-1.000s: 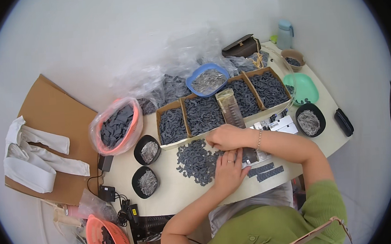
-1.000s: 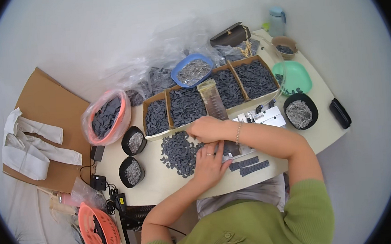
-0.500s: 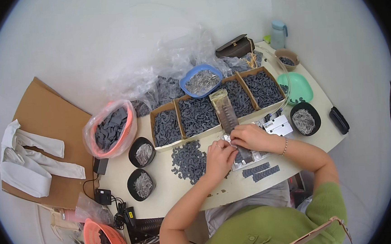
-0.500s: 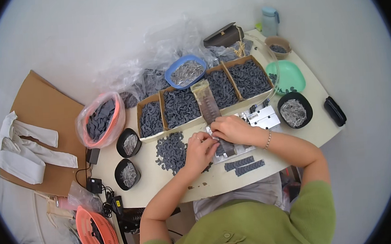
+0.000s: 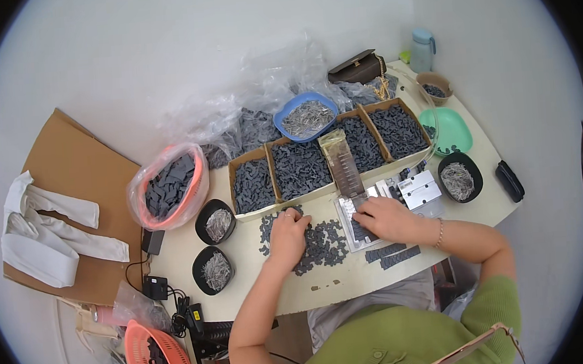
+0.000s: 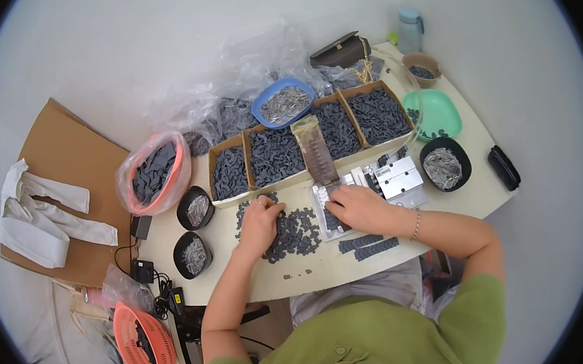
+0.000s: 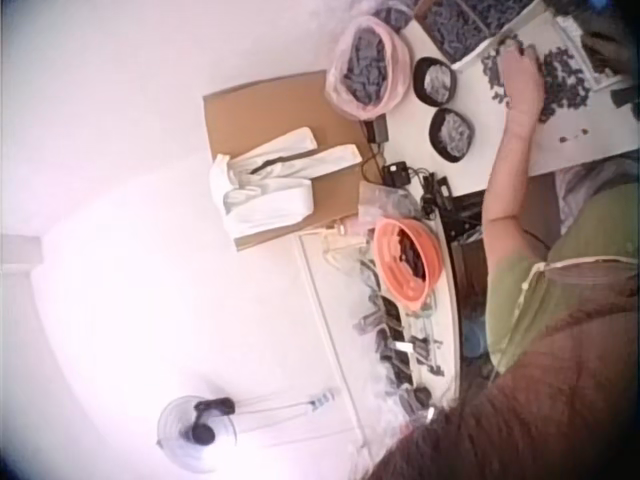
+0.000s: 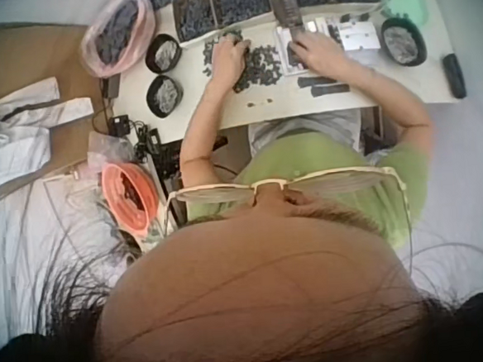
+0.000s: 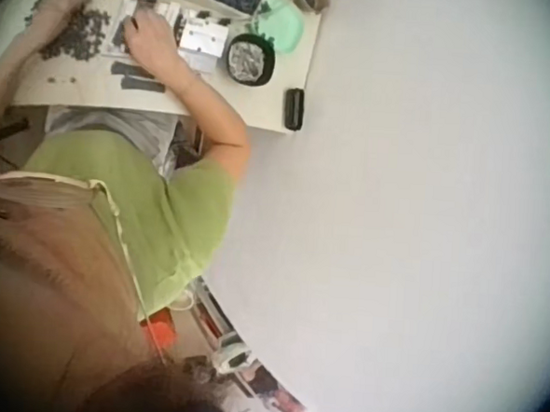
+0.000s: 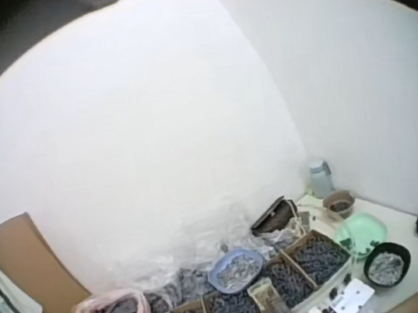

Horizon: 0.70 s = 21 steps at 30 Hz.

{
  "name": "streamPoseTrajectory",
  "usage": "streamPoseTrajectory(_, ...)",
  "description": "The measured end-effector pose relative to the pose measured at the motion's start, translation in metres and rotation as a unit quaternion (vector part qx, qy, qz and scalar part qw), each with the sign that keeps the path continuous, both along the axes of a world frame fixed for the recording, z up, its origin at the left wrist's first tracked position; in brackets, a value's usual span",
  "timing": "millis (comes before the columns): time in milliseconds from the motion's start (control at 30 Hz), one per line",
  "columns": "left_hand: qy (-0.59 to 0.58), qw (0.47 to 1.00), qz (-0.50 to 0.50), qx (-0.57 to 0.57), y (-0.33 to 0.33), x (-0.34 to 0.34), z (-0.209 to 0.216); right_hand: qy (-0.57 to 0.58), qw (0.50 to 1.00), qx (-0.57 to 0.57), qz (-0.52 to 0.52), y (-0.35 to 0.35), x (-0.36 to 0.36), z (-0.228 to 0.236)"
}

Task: The person picks up small grey plastic pieces from a pile and inserts them one by one into a metal assembly jig on a desk.

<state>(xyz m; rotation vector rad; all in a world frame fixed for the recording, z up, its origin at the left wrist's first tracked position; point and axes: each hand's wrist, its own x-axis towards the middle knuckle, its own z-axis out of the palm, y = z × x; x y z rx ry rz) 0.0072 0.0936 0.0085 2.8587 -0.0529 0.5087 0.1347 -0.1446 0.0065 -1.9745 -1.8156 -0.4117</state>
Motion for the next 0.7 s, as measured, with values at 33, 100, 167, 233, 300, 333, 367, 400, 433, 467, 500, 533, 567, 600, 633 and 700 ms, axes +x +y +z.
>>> streamPoseTrajectory(33, 0.010, 1.000, -0.017, -0.021, 0.008, 0.002, -0.002, 0.005, 1.000, -0.008, 0.009, 0.001, 0.006, -0.003)
streamPoseTrajectory(100, 0.043, 0.998, -0.023, -0.048, 0.016, 0.006, 0.001, 0.025, 0.999, -0.036, 0.004, 0.007, 0.009, 0.000)
streamPoseTrajectory(167, 0.088, 0.994, -0.002, -0.061, 0.019, 0.007, 0.005, 0.020, 0.999, -0.047, 0.011, 0.009, 0.010, 0.001)
streamPoseTrajectory(233, 0.060, 0.994, -0.005, -0.092, 0.021, 0.005, 0.006, -0.009, 0.999, -0.041, 0.027, 0.007, 0.009, 0.001)
streamPoseTrajectory(300, 0.042, 0.990, 0.007, -0.131, 0.020, 0.002, 0.009, -0.039, 0.998, -0.047, 0.023, 0.004, 0.006, 0.010)
streamPoseTrajectory(333, 0.039, 0.987, 0.020, -0.155, 0.018, 0.001, 0.012, -0.054, 0.997, -0.050, 0.021, 0.003, 0.004, 0.014)
streamPoseTrajectory(367, 0.037, 0.982, 0.030, -0.181, 0.015, 0.001, 0.014, -0.050, 0.997, -0.050, 0.031, 0.004, 0.003, 0.018)
streamPoseTrajectory(400, 0.030, 0.974, 0.039, -0.223, 0.012, 0.002, 0.015, -0.046, 0.997, -0.050, 0.042, 0.011, 0.001, 0.024)
streamPoseTrajectory(433, 0.024, 0.963, 0.049, -0.265, 0.009, 0.004, 0.015, -0.042, 0.997, -0.050, 0.052, 0.018, -0.002, 0.028)
streamPoseTrajectory(467, 0.017, 0.951, 0.056, -0.305, 0.005, 0.007, 0.016, -0.019, 0.996, -0.036, 0.081, 0.028, -0.007, 0.026)
streamPoseTrajectory(500, 0.014, 0.950, 0.056, -0.306, 0.003, 0.009, 0.018, 0.004, 0.994, -0.022, 0.109, 0.042, -0.013, 0.019)
streamPoseTrajectory(533, 0.011, 0.950, 0.057, -0.307, 0.001, 0.011, 0.020, 0.027, 0.990, -0.007, 0.137, 0.053, -0.017, 0.011)
streamPoseTrajectory(567, 0.008, 0.950, 0.058, -0.308, -0.001, 0.013, 0.021, 0.010, 0.989, -0.032, 0.144, 0.064, -0.020, 0.003)
streamPoseTrajectory(600, 0.007, 0.950, 0.062, -0.307, -0.002, 0.014, 0.022, -0.007, 0.987, -0.056, 0.151, 0.073, -0.022, -0.003)
streamPoseTrajectory(633, 0.006, 0.949, 0.065, -0.307, -0.004, 0.016, 0.023, -0.023, 0.984, -0.081, 0.156, 0.076, -0.022, -0.008)
streamPoseTrajectory(700, -0.012, 0.952, 0.049, -0.303, -0.006, 0.018, 0.021, 0.046, 0.990, -0.047, 0.121, 0.073, -0.016, -0.003)
